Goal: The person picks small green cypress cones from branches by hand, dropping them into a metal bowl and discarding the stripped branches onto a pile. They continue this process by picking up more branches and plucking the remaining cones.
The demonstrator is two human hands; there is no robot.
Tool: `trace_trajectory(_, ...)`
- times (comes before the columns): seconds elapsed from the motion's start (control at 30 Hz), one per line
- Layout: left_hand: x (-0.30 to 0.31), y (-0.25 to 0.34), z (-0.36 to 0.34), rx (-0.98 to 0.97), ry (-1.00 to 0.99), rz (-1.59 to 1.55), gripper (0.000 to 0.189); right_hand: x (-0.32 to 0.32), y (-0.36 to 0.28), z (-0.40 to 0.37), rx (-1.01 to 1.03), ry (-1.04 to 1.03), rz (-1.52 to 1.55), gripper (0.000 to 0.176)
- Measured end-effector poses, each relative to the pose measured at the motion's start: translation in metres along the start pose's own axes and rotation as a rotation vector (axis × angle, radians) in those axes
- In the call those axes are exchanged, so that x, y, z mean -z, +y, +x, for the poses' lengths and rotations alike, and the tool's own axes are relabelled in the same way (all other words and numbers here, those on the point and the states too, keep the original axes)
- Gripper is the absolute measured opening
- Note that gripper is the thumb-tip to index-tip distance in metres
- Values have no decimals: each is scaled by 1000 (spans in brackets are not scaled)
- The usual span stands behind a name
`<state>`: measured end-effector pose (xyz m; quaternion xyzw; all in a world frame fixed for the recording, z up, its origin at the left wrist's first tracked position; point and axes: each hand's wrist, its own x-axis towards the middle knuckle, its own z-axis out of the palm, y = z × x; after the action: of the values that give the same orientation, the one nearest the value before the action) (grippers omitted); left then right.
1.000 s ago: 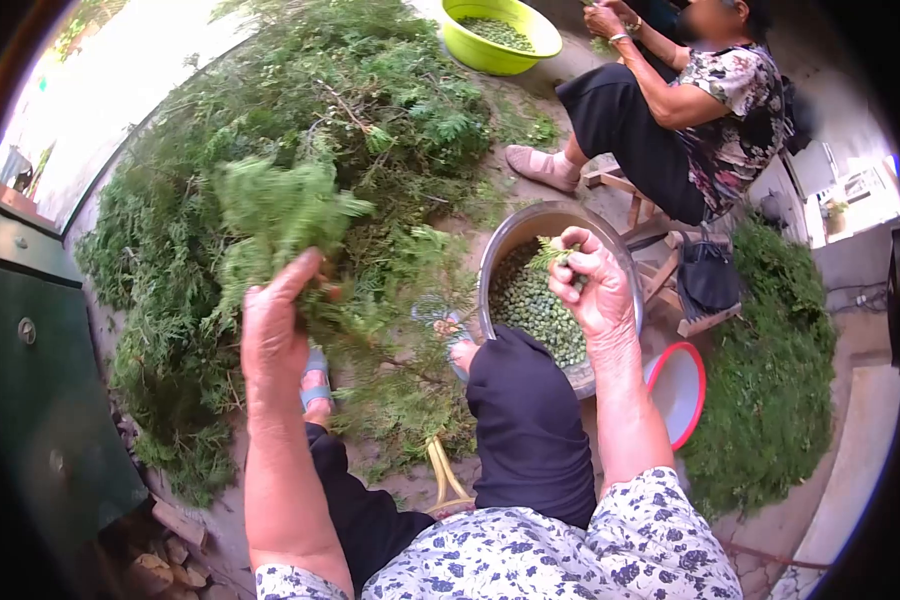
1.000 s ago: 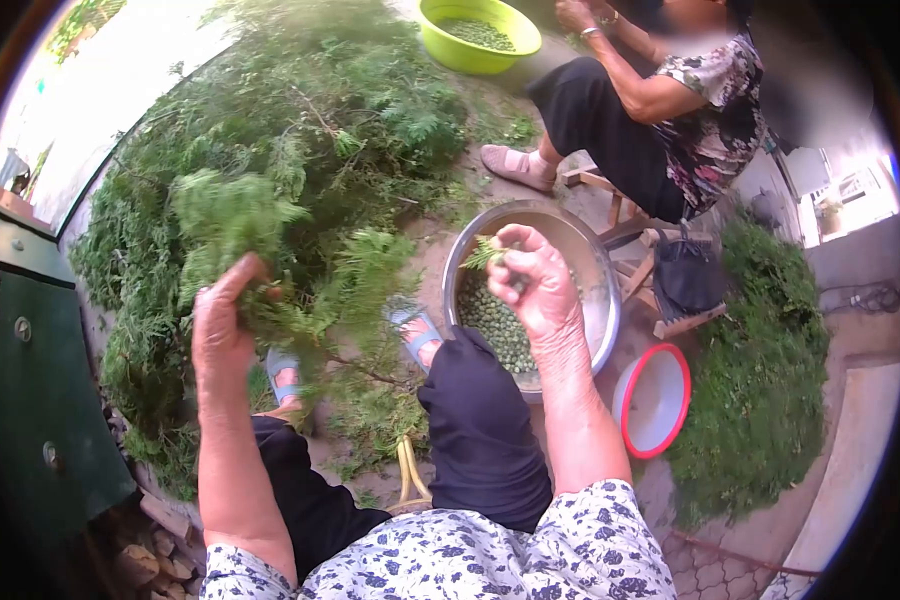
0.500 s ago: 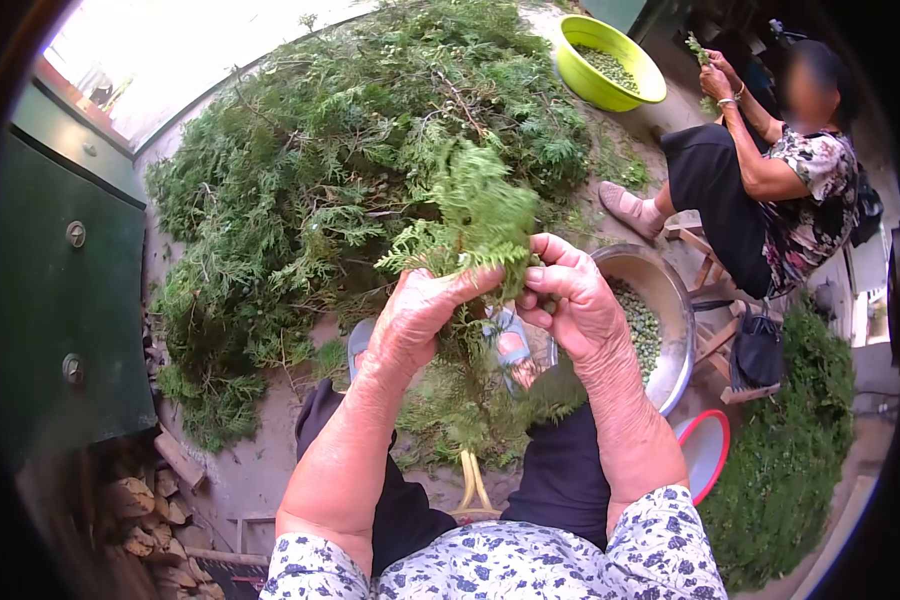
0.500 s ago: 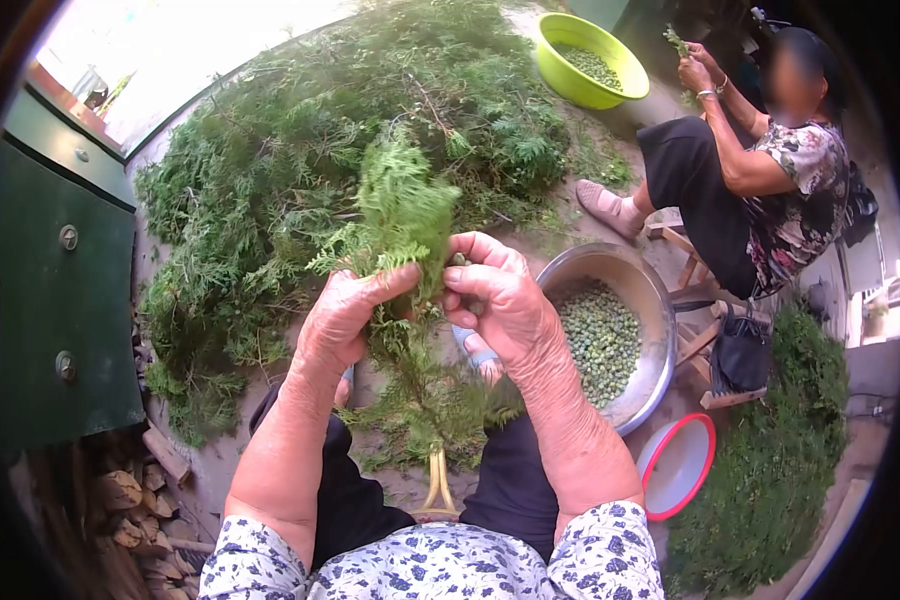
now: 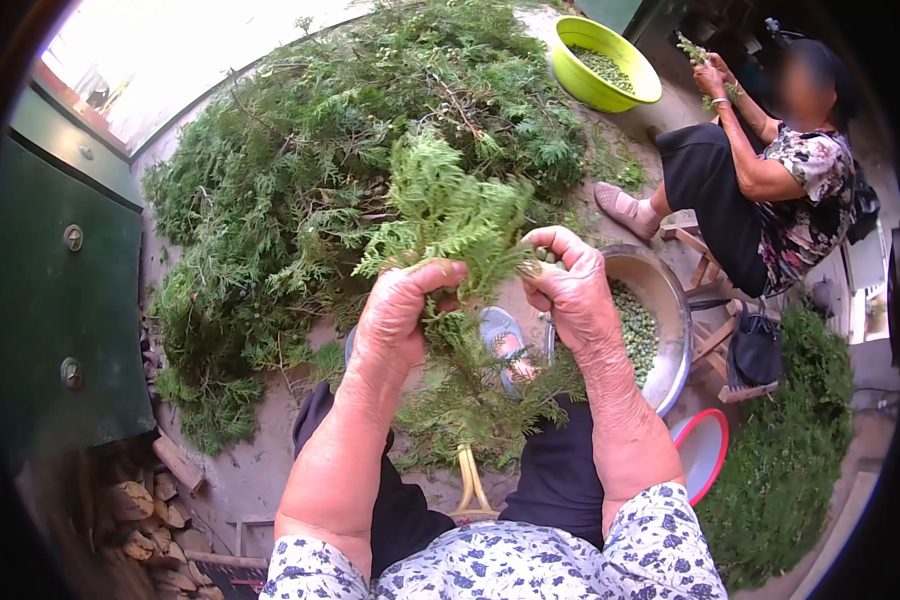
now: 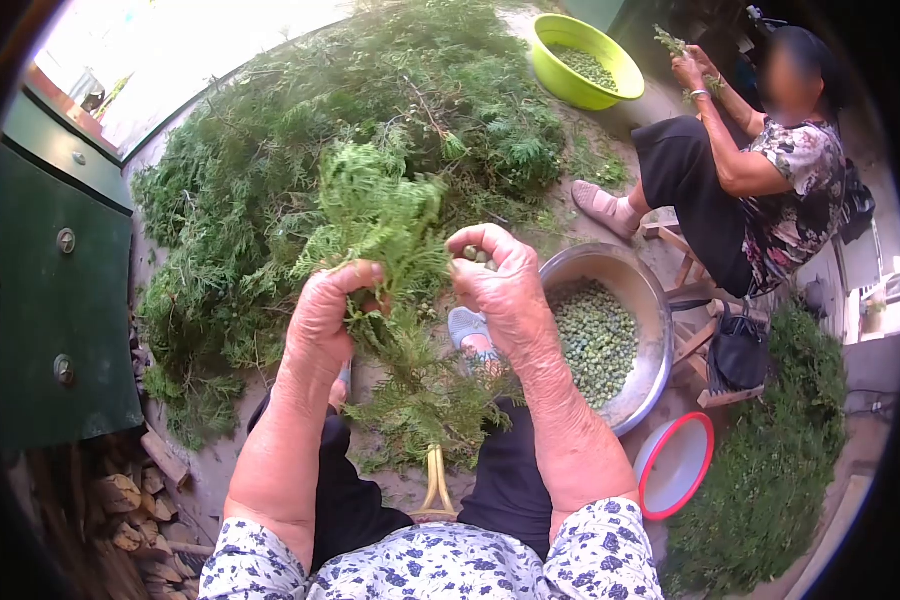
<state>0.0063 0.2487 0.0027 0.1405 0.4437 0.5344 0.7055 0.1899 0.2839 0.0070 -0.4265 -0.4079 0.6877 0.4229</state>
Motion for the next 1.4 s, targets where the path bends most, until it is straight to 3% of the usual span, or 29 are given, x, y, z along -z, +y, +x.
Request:
trace_trajectory(0.13,-2,2,0,23,40,8,18,37,-11,-4,131,194,-217,19)
trace_trajectory(0.27,-2,5,0,50,46,-7,25,115,-4,-24,137,399,-418,17)
trace_trajectory(0.37,6,4,4,36,-13,-69,28,189,23,-47,61,536,-742,26)
trace_trajectory(0.4,7,5,4,33,-11,-70,28,200,28,-58,-3,580,-710,28)
trace_trajectory(0.47,7,4,4,24,-21,-102,31,254,54,-73,90,536,-1076,30)
trace_trajectory(0.5,5,5,4,22,-21,-103,31,271,60,-79,91,535,-1076,30)
trace_trajectory(0.57,0,7,2,8,19,-214,31,288,67,-84,-97,564,-1237,35)
trace_trajectory(0.67,3,6,5,-3,37,-222,32,269,54,-85,-111,650,-1135,29)
trace_trajectory(0.77,10,2,11,-54,58,-195,32,214,24,-66,182,532,-1100,28)
trace_trajectory(0.83,11,0,14,-62,59,-194,33,140,-5,-44,225,508,-913,24)
trace_trajectory(0.97,8,3,13,-49,96,-232,28,-8,-40,-24,579,161,-738,12)
trace_trajectory(1.03,3,6,9,-80,165,-182,28,-50,-39,-15,865,-69,-848,13)
trace_trajectory(1.07,2,8,8,-105,236,-133,29,-66,-32,-12,846,-154,-760,13)
trace_trajectory(1.17,9,3,14,-152,284,-186,29,-74,-8,6,967,-180,-949,13)
trace_trajectory(1.23,13,5,13,-157,285,-265,27,-71,1,10,923,-17,-1137,13)
trace_trajectory(1.27,15,7,12,-156,290,-265,27,-70,4,12,920,-20,-1134,13)
trace_trajectory(1.33,17,7,10,-133,222,-261,23,-66,11,14,730,34,-1006,14)
trace_trajectory(1.4,18,2,16,-174,269,-247,22,-68,16,16,729,65,-969,13)
